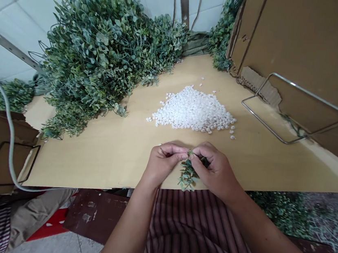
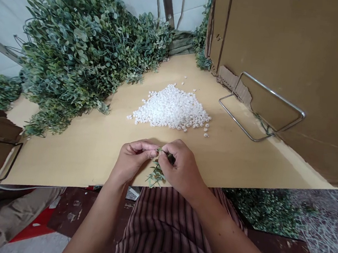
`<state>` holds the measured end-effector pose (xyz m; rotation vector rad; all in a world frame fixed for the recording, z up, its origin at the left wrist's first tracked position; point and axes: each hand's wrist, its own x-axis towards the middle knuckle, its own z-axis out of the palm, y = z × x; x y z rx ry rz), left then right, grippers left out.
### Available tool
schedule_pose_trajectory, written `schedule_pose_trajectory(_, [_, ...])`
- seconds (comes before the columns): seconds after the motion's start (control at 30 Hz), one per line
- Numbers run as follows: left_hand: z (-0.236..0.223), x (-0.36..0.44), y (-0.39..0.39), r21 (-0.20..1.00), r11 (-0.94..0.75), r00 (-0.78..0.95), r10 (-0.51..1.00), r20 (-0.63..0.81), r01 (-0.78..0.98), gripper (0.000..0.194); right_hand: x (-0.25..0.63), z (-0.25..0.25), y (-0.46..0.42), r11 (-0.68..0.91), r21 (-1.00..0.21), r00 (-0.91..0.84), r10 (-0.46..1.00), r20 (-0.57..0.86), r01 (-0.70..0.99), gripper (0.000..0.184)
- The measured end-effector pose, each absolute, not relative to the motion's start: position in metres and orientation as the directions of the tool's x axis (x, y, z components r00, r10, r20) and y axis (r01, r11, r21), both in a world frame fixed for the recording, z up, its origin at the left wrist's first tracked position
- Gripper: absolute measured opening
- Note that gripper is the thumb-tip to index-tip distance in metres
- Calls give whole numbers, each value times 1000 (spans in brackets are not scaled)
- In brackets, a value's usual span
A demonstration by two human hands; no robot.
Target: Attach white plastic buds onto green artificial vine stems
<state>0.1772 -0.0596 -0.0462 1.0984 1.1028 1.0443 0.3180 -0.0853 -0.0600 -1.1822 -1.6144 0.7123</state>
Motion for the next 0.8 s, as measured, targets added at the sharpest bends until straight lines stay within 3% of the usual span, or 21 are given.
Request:
schedule_pose_trajectory(0.67, [-45, 182, -58, 981, 164, 157, 977, -148, -99, 24, 319, -61, -84, 359, -866, -71, 931, 357, 349, 18])
schedule_pose_trajectory(0.8, [-44, 174, -65, 999, 28, 141, 990, -24, -25, 18, 318, -62, -84, 326, -894, -9, 940, 340, 307, 16])
